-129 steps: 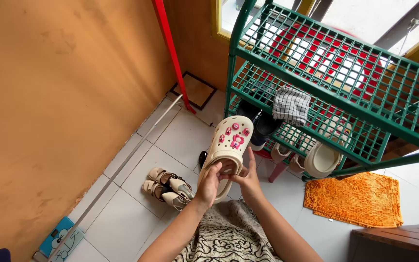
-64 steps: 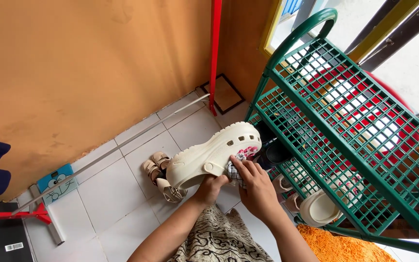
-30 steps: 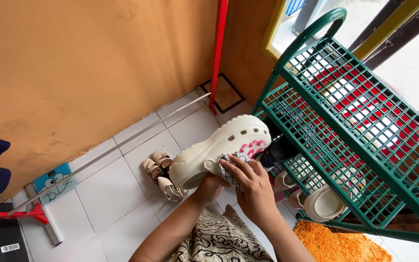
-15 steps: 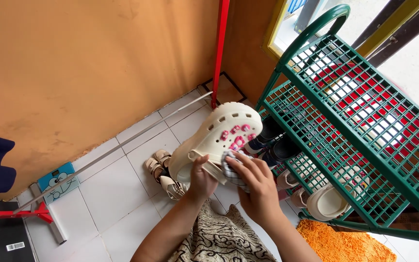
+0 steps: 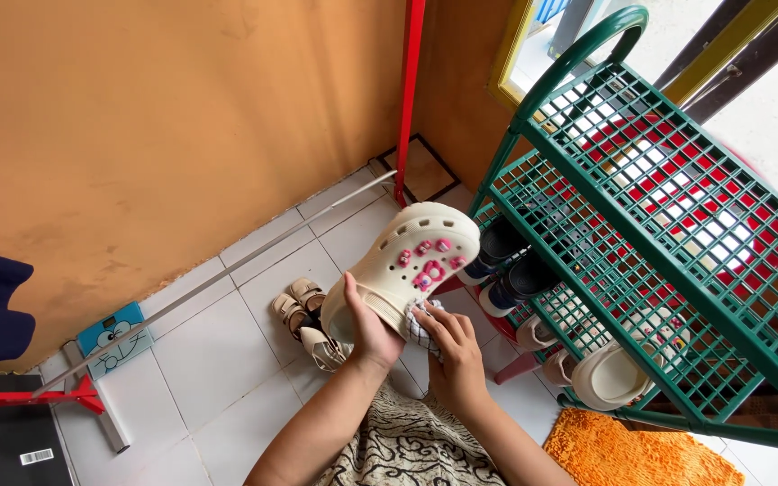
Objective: Cleaning a pair of white clogs with a cloth.
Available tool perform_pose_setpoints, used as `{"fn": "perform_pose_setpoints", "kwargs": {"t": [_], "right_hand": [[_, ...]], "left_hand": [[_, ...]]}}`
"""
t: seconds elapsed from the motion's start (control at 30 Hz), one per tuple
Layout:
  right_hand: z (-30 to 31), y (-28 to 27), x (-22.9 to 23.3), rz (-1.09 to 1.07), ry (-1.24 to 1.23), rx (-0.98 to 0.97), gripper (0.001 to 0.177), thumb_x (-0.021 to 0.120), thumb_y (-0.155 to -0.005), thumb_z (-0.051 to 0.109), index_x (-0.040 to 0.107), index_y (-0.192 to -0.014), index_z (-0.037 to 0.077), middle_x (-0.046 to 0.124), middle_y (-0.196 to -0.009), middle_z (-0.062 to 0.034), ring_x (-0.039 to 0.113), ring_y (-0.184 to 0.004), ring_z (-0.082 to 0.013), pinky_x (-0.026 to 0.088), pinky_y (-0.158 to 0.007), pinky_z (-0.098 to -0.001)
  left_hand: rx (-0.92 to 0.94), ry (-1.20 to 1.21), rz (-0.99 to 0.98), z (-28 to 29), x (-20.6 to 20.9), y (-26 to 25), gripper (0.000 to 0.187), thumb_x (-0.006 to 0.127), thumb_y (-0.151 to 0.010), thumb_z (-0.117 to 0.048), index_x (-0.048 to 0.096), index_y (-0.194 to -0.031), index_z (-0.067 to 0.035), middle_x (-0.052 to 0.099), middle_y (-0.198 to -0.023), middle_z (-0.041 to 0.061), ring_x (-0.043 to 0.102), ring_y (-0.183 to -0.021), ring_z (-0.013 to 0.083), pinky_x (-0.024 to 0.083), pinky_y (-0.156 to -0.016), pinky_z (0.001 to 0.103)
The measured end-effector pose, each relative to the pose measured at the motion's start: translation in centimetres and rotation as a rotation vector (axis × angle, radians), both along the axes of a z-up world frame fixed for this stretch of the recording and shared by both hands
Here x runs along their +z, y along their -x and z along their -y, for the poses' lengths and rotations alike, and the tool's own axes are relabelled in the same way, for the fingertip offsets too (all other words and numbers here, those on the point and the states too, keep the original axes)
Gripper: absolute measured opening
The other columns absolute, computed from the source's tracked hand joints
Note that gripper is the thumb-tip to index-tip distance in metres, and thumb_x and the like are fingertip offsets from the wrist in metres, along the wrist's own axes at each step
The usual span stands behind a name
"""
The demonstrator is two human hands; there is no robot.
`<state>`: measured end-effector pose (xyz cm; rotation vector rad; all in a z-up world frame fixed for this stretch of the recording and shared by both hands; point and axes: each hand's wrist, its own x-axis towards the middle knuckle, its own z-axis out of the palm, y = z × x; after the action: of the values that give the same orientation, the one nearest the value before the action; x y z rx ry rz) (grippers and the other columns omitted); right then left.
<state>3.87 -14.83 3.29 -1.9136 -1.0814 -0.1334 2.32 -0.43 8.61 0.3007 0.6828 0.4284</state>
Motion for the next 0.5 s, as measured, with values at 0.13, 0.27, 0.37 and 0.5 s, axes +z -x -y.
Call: {"fn": "perform_pose_setpoints", "kwargs": {"t": [0.13,0.27,0.37,0.5], "right_hand": [[1.2,-0.6,-1.4,-0.146,0.044,0.017,0.078,0.048,-0.070,-0.019,0.061,-0.138,0.017,0.066,-0.133,-0.0083,0.057,-0.108,-0.0280,0.052,-0.090,-0.0425],[0.9,-1.0,1.7,0.015,-0.085,-0.035,0.062,0.051,-0.082,-0.010,0.060,-0.138,0.013,0.064,-0.136,-0.0119,0.058,-0.108,-0.0316,0.050,-0.091,-0.0441],[-0.3,-0.9,4.4,0.153,-0.081,-0.014,0.047,0.048,-0.096,0.000,0.058,-0.139,0.013,0.061,-0.143,-0.0117,0.059,-0.112,-0.0333,0.049,-0.099,-0.0445],[-0.7,-0.5,2.6,0.254,-0.015,0.016,0.060,0.045,-0.084,-0.003,0.058,-0.140,0.013,0.060,-0.146,-0.0119,0.061,-0.124,-0.0277,0.045,-0.105,-0.0471]], "left_hand": [[0.039,0.055,-0.089,-1.0,1.4,0.0,0.090,0.040,-0.079,-0.074,0.055,-0.144,-0.013,0.065,-0.131,0.019,0.062,-0.116,0.0385,0.051,-0.092,0.052],[0.026,0.104,-0.037,-0.4,1.3,-0.3,0.085,0.044,-0.082,-0.070,0.057,-0.140,-0.009,0.066,-0.126,0.022,0.063,-0.112,0.0386,0.052,-0.091,0.051],[-0.042,0.214,0.047,0.5,1.1,-0.3,0.082,0.047,-0.084,-0.069,0.061,-0.136,-0.007,0.067,-0.121,0.019,0.064,-0.108,0.0343,0.050,-0.096,0.045],[-0.064,0.204,0.034,0.5,-0.7,-0.5,0.084,0.044,-0.087,-0.072,0.062,-0.134,-0.004,0.069,-0.108,0.018,0.066,-0.096,0.0313,0.055,-0.088,0.044]]}}
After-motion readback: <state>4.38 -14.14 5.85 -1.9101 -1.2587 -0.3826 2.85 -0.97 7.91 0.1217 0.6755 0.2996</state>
